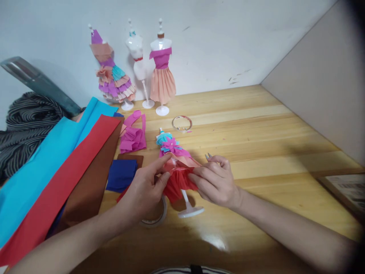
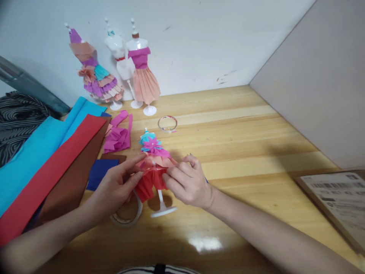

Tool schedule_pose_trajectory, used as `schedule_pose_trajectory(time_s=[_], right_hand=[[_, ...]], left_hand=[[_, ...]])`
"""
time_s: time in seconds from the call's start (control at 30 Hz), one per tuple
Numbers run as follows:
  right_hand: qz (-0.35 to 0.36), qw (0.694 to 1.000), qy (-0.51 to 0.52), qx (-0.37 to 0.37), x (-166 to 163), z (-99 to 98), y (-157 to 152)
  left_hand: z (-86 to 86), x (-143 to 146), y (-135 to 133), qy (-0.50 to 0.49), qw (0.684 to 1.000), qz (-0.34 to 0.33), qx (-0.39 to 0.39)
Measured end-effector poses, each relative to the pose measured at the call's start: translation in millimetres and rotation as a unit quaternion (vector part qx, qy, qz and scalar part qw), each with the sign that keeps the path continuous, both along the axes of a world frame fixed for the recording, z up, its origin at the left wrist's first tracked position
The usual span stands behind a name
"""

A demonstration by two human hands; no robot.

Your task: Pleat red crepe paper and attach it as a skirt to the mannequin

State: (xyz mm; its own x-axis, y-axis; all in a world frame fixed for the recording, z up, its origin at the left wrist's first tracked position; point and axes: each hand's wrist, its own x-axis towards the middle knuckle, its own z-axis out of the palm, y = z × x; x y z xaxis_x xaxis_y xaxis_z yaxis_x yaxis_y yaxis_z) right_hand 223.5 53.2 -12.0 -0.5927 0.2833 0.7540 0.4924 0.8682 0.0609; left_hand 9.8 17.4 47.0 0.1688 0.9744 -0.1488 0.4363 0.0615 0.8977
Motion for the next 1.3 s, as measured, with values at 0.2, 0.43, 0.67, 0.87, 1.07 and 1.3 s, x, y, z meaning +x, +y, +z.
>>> schedule_pose_trajectory(time_s=[0.2,0.43,0.67,0.87,1.07,1.3], right_hand=[[-0.030,0.999,0.027,-0.007,0.0,-3.0,5.9],[-0.046,0.996,0.063,-0.047,2.0,-5.8,7.3],[-0.052,0.994,0.066,-0.074,3.3,-7.3,8.0],[-0.059,0.993,0.063,-0.081,0.7,-5.0,6.5],[-0.062,0.991,0.071,-0.093,-0.3,-4.5,5.8],[-0.061,0.990,0.076,-0.104,-1.4,-5.2,5.6]], left_hand=[[-0.5,1.3,1.8,0.017,0.999,0.006,0.039],[-1.8,4.5,4.5,0.054,0.996,0.016,0.068],[-2.7,7.5,7.3,0.144,0.986,0.020,0.086],[-3.0,8.8,9.7,0.195,0.977,0.046,0.067],[-4.9,7.7,8.3,0.208,0.975,0.044,0.061],[-7.9,7.5,7.2,0.219,0.970,0.061,0.088]])
